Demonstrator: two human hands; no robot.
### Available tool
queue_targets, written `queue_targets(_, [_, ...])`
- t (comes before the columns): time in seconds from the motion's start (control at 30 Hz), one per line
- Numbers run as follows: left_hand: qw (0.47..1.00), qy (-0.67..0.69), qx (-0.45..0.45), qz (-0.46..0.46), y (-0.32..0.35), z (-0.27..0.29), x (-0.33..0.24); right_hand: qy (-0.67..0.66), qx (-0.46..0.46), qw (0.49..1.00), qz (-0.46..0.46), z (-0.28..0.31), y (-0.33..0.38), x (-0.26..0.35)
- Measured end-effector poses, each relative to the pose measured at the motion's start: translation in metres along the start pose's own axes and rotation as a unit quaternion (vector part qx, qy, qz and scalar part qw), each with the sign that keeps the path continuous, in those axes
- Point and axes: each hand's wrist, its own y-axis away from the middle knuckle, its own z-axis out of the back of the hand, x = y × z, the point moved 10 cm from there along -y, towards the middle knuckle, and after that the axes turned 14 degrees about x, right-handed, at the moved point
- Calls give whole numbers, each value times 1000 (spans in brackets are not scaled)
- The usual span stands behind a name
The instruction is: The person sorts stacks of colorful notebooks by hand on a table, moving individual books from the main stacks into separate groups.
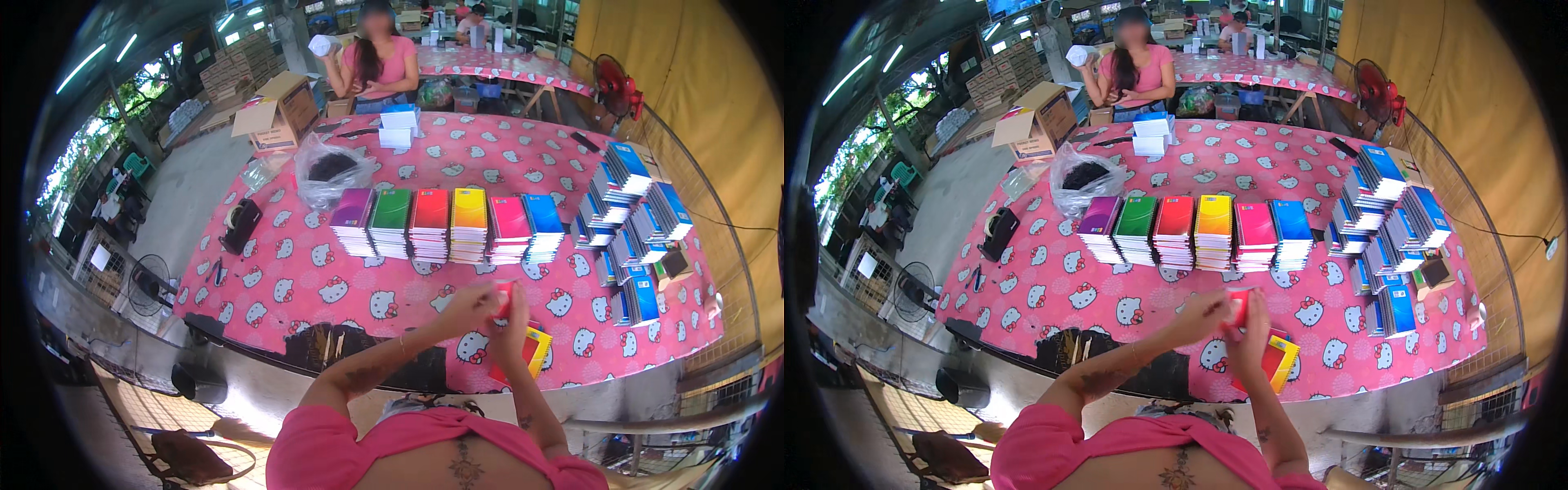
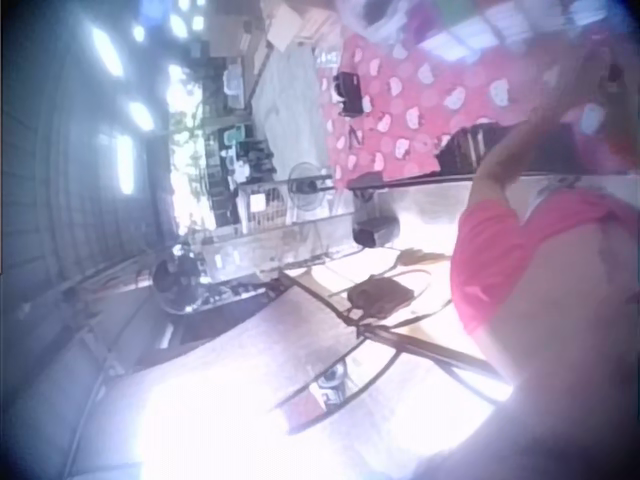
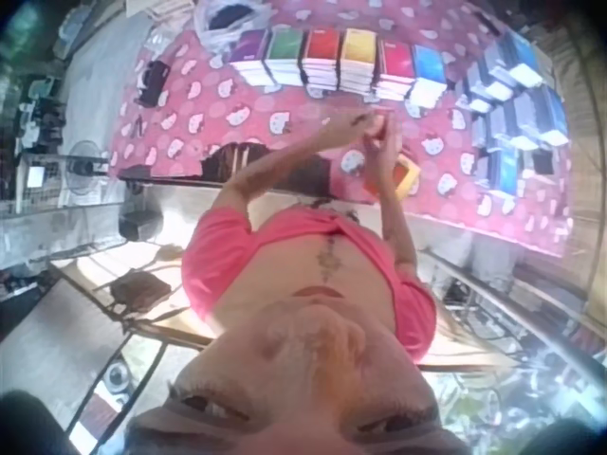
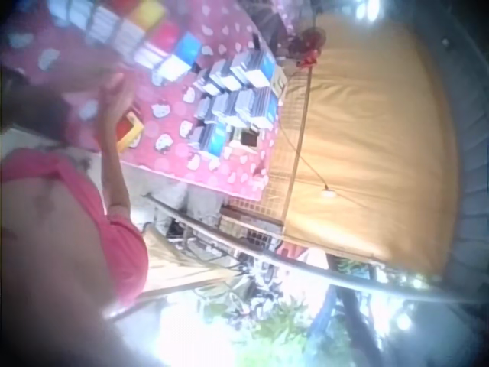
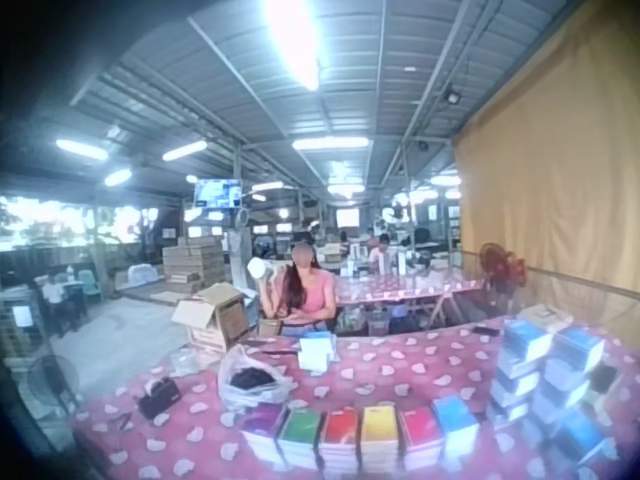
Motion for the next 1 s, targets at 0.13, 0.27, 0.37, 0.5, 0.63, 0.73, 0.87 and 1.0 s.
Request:
queue_targets(0.13, [976,-119,-93,-158,27,69,-46,-347,-17,920,-180,26,28,-53])
queue_targets(0.27, [832,-505,-213,86,26,177,72,-401,-88,889,-203,59,57,-75])
queue_targets(0.37, [809,-560,-174,49,21,176,91,-32,-8,947,-321,66,84,-121])
queue_targets(0.5, [831,-524,-186,-6,23,166,59,211,20,936,-281,63,101,-155])
queue_targets(0.63, [925,-299,-232,-31,35,143,-24,30,41,947,-317,60,107,-177])
queue_targets(0.73, [980,-162,-119,13,15,89,-60,-25,33,953,-299,56,110,-189])
queue_targets(0.87, [955,-174,177,-165,-12,-23,-94,19,54,952,-302,56,100,-165])
queue_targets(1.0, [908,-197,276,-245,-31,-117,-91,-17,-25,990,-138,66,119,-211])
